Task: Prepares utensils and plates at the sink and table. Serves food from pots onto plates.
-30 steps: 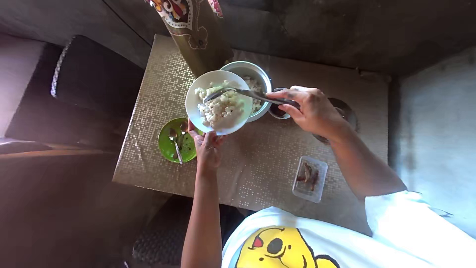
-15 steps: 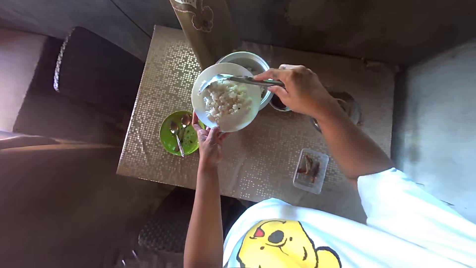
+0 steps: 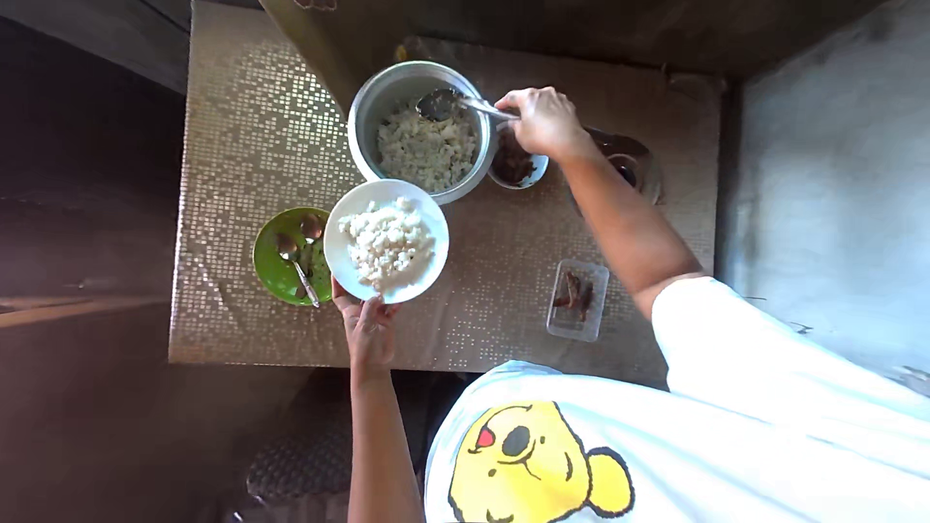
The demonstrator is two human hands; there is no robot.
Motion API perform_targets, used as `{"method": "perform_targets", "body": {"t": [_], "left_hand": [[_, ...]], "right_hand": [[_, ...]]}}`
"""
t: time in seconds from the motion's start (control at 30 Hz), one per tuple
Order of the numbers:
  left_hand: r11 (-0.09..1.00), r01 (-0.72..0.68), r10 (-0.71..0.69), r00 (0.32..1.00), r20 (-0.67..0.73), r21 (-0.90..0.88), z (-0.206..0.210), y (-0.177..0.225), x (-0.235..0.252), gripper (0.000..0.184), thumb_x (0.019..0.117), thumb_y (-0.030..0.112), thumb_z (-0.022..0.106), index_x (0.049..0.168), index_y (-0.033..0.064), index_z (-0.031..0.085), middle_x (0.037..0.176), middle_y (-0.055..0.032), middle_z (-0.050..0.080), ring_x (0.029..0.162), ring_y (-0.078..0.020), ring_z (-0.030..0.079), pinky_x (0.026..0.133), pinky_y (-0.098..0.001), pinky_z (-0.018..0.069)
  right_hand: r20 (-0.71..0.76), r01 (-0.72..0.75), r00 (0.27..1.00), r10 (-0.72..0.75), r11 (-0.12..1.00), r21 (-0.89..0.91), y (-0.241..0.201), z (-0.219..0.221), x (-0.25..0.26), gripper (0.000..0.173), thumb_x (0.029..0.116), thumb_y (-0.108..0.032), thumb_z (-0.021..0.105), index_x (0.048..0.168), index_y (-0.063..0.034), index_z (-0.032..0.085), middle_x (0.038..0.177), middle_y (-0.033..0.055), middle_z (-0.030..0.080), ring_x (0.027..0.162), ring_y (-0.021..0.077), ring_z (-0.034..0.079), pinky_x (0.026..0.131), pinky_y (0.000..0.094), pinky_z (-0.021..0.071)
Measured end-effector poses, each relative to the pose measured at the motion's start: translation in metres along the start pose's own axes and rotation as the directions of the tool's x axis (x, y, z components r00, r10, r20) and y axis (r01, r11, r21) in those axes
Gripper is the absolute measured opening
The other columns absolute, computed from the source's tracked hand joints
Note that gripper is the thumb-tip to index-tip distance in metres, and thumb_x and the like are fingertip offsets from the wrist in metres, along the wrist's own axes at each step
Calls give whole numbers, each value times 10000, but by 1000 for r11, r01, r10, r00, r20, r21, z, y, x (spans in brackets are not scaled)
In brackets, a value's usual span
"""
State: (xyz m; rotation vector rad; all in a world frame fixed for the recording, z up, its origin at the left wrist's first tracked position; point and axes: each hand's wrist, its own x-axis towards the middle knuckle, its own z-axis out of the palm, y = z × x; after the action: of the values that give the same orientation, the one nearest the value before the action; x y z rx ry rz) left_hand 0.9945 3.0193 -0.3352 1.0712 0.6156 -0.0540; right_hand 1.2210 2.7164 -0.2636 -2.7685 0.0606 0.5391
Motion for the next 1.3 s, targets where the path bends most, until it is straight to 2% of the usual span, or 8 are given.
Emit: {"method": "perform_targets", "body": {"t": [0.43,0.73,0.8,0.83,0.93,1.07,1.2,1.3], "left_hand": [[997,36,-41,997,-72,-62,-23,-13,-16,785,957,-54,376,1570,279,15,1212,-68,620,890,-186,732,735,-347,639],[997,-31,24,995,-100,-67,-25,2,-7,781,949,-68,366,1561,287,35,1213,-55,625,896,-181,732,745,-346,637],[995,-51,43,994,-98,-83,-26,5,-3,770,960,-76,352,1564,289,44,1226,-58,618,912,-184,729,762,-354,636],[994,-60,51,994,-94,-90,-26,6,0,759,968,-78,345,1560,294,53,1220,-56,619,911,-184,729,765,-354,636],[995,-70,63,993,-97,-73,-19,12,11,738,987,-84,336,1556,301,68,1148,-51,641,873,-175,731,756,-344,636],[995,-84,80,993,-86,-48,1,18,32,763,986,-94,360,1570,292,56,1148,-73,625,861,-195,724,763,-380,632],[991,-89,87,996,-25,-103,28,25,48,750,994,-88,388,1564,292,82,1185,-73,612,889,-189,719,782,-376,630],[986,-85,90,995,30,-142,41,29,53,731,1009,-75,381,1558,306,85,1198,-56,605,905,-177,713,805,-369,622]], "right_hand": [[153,89,985,-77,993,-72,-63,70,11,495,1006,-3,498,1485,-123,544,1343,259,620,1251,446,600,1001,598,496],[420,188,890,-180,982,23,-53,84,30,346,1037,-77,491,1335,27,631,1358,274,604,1317,428,552,1079,612,435],[478,131,864,-160,987,92,-40,71,32,359,1071,-92,449,1374,-5,621,1291,241,643,1170,354,627,1000,550,483],[485,83,864,-138,988,132,-35,63,29,360,1091,-118,424,1391,-40,608,1141,191,646,924,262,607,816,459,496],[469,-10,876,-112,969,248,-24,29,15,364,1116,-174,403,1421,-111,591,865,74,548,618,128,411,580,314,385],[296,220,907,-300,936,276,-24,-10,-16,344,1109,-141,432,1401,-74,602,969,124,642,752,188,560,742,390,495],[91,395,904,-417,899,190,-40,-11,-56,364,1070,-144,531,1422,-139,621,1288,144,697,1160,324,674,1038,560,484],[-79,477,879,-470,864,163,-37,-4,-64,366,1050,-112,546,1403,-118,639,1229,163,713,1112,333,689,1000,549,506]]}}
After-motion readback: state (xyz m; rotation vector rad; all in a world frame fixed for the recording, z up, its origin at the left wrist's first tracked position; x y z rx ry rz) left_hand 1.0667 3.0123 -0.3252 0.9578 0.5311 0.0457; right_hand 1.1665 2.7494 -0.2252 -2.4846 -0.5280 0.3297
